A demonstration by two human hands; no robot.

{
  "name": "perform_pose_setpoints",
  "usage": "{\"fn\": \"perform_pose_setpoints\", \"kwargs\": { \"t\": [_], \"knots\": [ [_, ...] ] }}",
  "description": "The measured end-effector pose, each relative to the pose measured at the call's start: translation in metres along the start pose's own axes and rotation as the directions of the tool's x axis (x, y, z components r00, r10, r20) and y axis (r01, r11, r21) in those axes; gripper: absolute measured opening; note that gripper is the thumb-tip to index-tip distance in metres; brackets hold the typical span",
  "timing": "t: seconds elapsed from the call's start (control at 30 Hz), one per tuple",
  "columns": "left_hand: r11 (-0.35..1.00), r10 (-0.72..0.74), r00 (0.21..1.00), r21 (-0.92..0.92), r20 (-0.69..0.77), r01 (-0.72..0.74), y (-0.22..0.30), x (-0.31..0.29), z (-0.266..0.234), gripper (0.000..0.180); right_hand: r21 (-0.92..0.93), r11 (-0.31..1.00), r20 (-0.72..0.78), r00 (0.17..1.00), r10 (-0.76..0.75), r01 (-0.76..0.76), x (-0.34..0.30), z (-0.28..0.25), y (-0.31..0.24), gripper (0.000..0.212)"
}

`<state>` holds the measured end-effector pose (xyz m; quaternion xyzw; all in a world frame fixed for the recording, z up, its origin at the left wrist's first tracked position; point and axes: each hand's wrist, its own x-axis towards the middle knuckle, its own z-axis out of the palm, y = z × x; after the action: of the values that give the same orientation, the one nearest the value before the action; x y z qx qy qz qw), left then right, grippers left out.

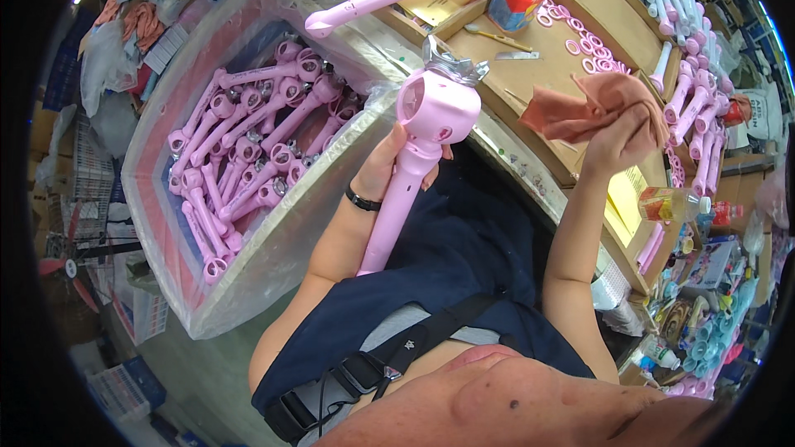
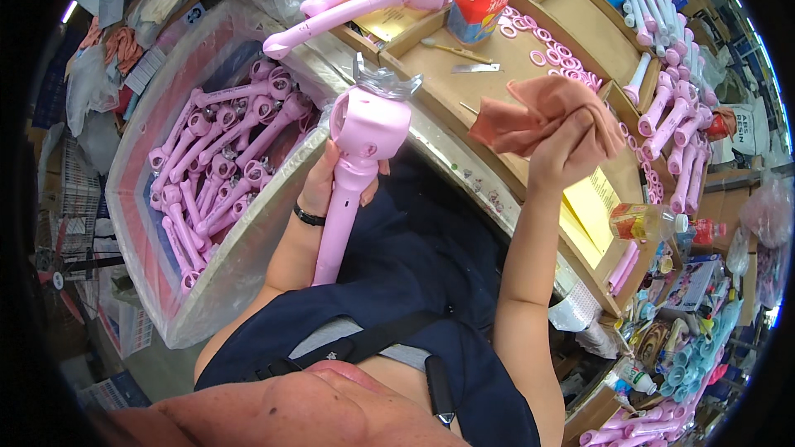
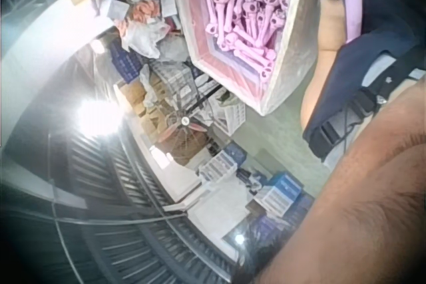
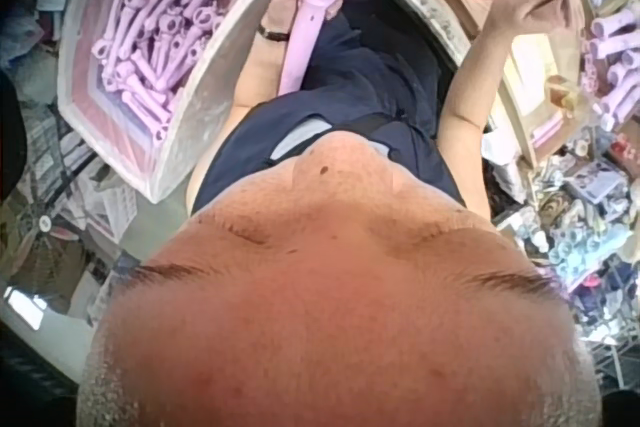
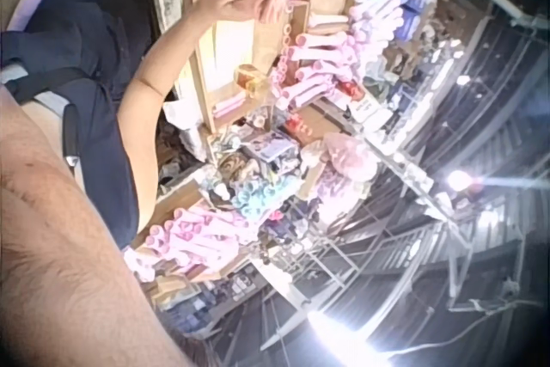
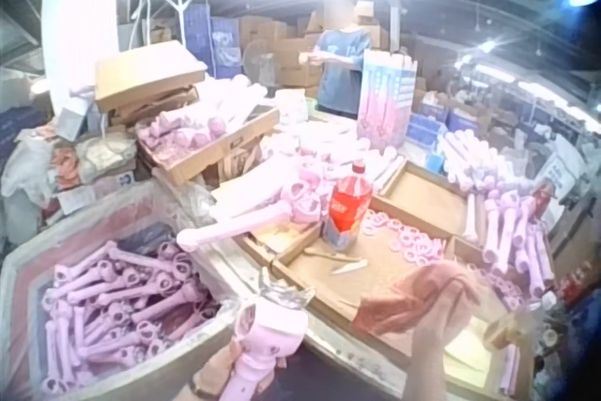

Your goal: The person assembles pink light-up batons by inserting small metal rods into the handle, attaching a clear plastic top, and applying a label. They repeatedly pick batons from a bin, perform the assembly steps, and place the finished items on a nearby table.

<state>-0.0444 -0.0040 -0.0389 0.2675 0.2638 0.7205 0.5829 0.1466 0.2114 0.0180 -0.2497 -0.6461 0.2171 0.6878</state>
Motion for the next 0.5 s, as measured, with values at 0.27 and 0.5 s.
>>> {"fn": "perform_pose_setpoints", "kwargs": {
  "t": [0.27, 0.5],
  "knots": [
    [0.99, 0.119, 0.99, 0.088, -0.081, -0.112, 0.011, 0.002, -0.004, 0.063, -0.638, 0.751, 0.429, 0.888, 0.165, 0.169, -0.044, -0.008, 0.048, 0.033],
    [0.992, 0.072, 0.995, -0.098, -0.068, -0.079, 0.007, 0.012, 0.001, 0.068, -0.146, 0.981, 0.635, 0.749, 0.19, -0.125, -0.08, 0.009, -0.054, 0.012]
  ]
}}
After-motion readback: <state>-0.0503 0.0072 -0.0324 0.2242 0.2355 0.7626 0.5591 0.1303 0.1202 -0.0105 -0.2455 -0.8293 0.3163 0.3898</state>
